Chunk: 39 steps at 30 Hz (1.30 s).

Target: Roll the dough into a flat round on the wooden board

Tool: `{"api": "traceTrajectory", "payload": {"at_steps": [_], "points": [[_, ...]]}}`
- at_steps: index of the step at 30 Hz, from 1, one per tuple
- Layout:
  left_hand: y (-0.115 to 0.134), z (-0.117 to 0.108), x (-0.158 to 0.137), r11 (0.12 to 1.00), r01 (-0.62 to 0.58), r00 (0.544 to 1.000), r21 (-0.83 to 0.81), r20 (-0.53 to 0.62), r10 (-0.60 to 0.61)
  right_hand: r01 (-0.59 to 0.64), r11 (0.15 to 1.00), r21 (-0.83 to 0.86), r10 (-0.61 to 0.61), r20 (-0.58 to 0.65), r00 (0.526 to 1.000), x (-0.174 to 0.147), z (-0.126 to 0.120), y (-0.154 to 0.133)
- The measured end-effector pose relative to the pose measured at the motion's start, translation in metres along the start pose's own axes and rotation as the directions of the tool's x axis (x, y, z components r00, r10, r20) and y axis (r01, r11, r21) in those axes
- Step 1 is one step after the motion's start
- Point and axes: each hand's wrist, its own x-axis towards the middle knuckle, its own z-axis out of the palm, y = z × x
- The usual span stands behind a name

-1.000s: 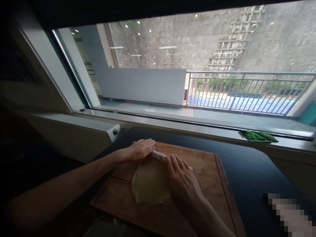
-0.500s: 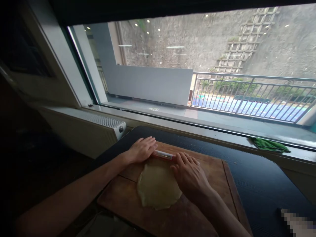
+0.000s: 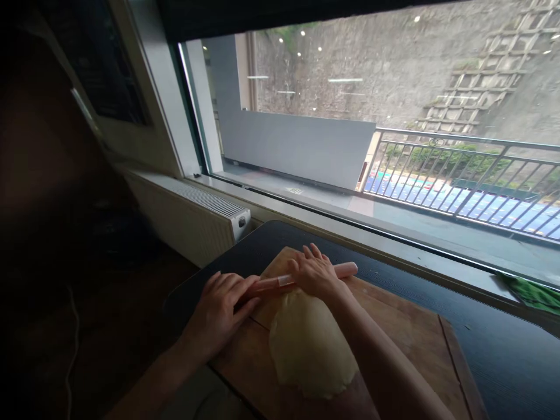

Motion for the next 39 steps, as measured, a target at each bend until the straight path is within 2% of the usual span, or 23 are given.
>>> {"api": "traceTrajectory", "payload": {"at_steps": [2,3,5,9,12,14,16,19,22,25,27,29,33,35,37,39], "points": [[0.003,-0.008,-0.012,0.999,-0.025,1.0,-0.033,0.001,0.025,0.066,0.998,-0.004,-0.066,0.041,0.997,-0.029,0.0,0.002],[0.004,-0.012,-0.017,0.998,-0.043,0.999,-0.05,0.002,0.044,0.09,0.996,0.001,-0.09,0.024,0.996,-0.04,-0.001,0.003],[0.005,-0.019,-0.022,0.995,-0.06,0.998,-0.075,0.003,0.06,0.088,0.996,-0.012,-0.088,0.012,0.996,-0.047,-0.001,0.001],[0.003,-0.02,-0.015,0.999,-0.01,1.0,-0.05,0.004,0.01,-0.002,0.998,-0.059,0.003,0.018,1.0,-0.002,0.002,-0.015],[0.003,-0.017,-0.012,0.999,0.032,0.999,-0.014,-0.015,-0.032,-0.011,0.998,-0.069,0.012,0.006,1.0,0.021,0.005,-0.025],[0.008,-0.016,-0.017,0.999,0.039,0.999,-0.029,-0.025,-0.039,0.012,0.997,-0.082,-0.011,0.01,1.0,0.009,0.006,-0.025],[0.015,-0.017,-0.024,0.998,0.019,1.0,-0.067,-0.019,-0.021,0.043,0.994,-0.097,-0.042,0.01,0.999,-0.019,0.007,-0.021],[0.025,-0.018,-0.03,0.995,-0.004,1.0,-0.101,-0.002,0.004,0.027,0.99,-0.139,-0.028,-0.008,1.0,-0.048,0.006,-0.017],[0.025,-0.016,-0.025,0.997,0.036,0.999,-0.061,-0.005,-0.037,-0.007,0.986,-0.167,0.008,0.008,1.0,-0.028,0.006,-0.023],[0.018,-0.013,-0.016,0.997,0.079,0.997,0.008,-0.023,-0.079,0.038,0.986,-0.165,-0.033,0.034,0.999,0.015,0.004,-0.034],[0.016,-0.012,-0.014,0.996,0.084,0.996,0.03,-0.025,-0.084,0.073,0.985,-0.158,-0.067,0.046,0.997,0.029,0.003,-0.038],[0.019,-0.012,-0.017,0.997,0.079,0.997,0.015,-0.019,-0.078,0.081,0.985,-0.149,-0.074,0.052,0.996,0.02,0.004,-0.034],[0.033,-0.012,-0.029,0.996,0.017,1.0,-0.093,-0.001,-0.018,0.068,0.989,-0.133,-0.062,0.049,0.997,-0.031,0.007,-0.017],[0.036,-0.012,-0.031,0.992,-0.001,1.0,-0.128,-0.004,0.0,0.043,0.991,-0.124,-0.039,0.04,0.998,-0.041,0.006,-0.015],[0.033,-0.012,-0.028,0.993,0.018,1.0,-0.121,-0.008,-0.019,0.01,0.993,-0.119,-0.005,0.041,0.999,-0.029,0.006,-0.019],[0.025,-0.011,-0.022,0.995,0.056,0.998,-0.082,-0.017,-0.058,0.009,0.993,-0.12,-0.003,0.054,0.999,-0.001,0.006,-0.03]]}}
